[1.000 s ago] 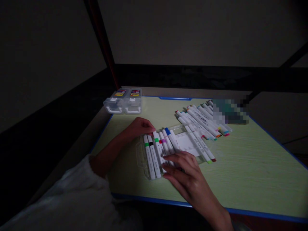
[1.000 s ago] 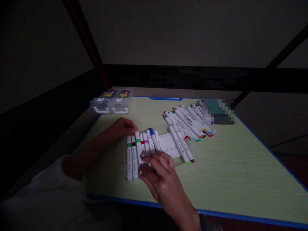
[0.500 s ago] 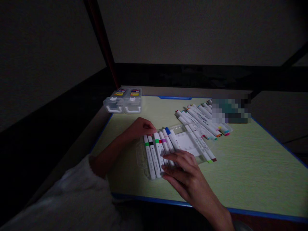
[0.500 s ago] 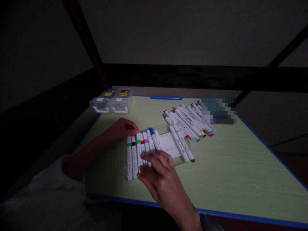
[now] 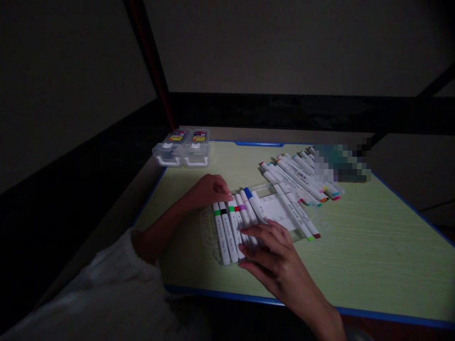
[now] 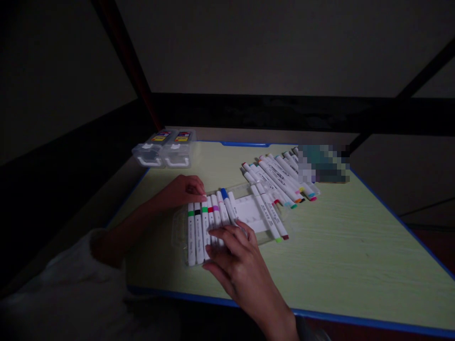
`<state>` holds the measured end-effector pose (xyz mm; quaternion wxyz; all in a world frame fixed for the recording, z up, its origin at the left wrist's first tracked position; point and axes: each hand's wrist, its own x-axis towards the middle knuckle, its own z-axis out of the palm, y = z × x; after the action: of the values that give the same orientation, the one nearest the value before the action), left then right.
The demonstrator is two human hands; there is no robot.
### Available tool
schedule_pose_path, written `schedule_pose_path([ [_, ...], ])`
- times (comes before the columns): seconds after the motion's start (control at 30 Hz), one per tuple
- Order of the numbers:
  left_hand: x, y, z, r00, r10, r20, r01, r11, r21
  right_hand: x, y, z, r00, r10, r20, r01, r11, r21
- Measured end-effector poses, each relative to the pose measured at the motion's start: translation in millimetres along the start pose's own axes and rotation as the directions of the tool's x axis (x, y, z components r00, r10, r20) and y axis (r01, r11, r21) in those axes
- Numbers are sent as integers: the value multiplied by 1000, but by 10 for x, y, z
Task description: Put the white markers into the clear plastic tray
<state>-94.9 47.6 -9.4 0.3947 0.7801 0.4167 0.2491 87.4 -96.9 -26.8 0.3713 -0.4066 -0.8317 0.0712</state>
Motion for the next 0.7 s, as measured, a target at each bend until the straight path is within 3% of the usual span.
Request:
schedule_pose_path([
  [0.2,-10,17,-18,999,46,-7,-44,988,150,1,1,-1,1000,3,3,-3,1000,-2],
  [0.7,-20,13,-7,999,19,36,-27,968,248,-14,12,1,999,-8,31,9,1000,-5],
])
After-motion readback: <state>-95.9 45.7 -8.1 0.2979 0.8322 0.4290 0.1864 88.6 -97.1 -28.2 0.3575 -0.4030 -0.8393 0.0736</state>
